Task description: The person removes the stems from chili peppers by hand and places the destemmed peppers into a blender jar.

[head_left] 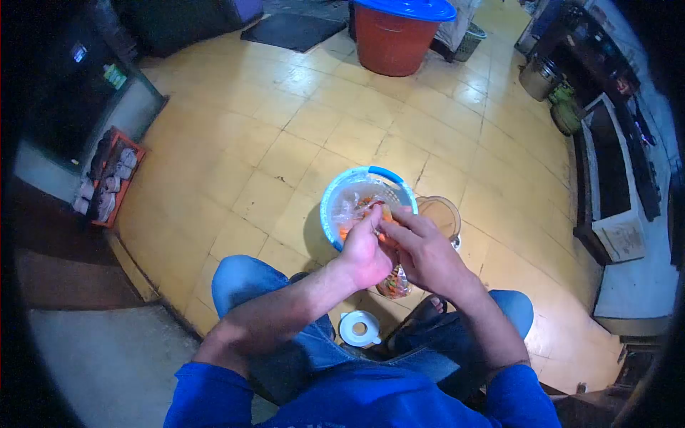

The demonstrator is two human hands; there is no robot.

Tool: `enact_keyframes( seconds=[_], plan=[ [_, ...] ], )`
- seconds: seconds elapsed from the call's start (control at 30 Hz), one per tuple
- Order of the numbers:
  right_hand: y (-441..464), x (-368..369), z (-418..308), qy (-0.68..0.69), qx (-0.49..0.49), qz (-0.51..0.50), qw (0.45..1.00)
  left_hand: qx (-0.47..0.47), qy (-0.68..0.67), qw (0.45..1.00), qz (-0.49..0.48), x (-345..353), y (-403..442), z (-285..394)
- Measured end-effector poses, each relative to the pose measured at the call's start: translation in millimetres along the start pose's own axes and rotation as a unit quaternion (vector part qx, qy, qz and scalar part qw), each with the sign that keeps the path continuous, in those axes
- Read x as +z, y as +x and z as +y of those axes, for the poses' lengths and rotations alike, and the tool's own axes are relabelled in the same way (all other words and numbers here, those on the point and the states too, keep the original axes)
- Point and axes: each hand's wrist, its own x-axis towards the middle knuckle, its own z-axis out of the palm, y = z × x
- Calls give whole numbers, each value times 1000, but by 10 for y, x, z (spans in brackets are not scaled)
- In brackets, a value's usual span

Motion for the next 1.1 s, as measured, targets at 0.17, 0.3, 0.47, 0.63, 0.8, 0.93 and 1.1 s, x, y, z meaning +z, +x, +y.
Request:
enact_keyframes(
  seconds=[0.17,0.3,0.47,0.63,0.8,0.93,1.1],
  plan=[
    [-74,-253,136,213,28,-26,976,-11,34,999,-29,-131,87,60],
    [-90,-290,407,227,181,61,955,-57,39,997,-29,-13,71,95],
    [-93,-84,431,163,170,57,970,-76,88,992,-53,-75,78,-23],
    [-173,38,622,231,183,-50,954,-138,137,978,-70,-218,97,-116],
    [-95,88,674,429,337,-57,836,-141,138,979,-44,-181,57,-139],
    [133,137,667,406,280,6,870,-121,135,983,-33,-206,69,-143],
    [222,226,644,386,291,-41,874,-37,212,976,12,-238,100,-127]
  ],
)
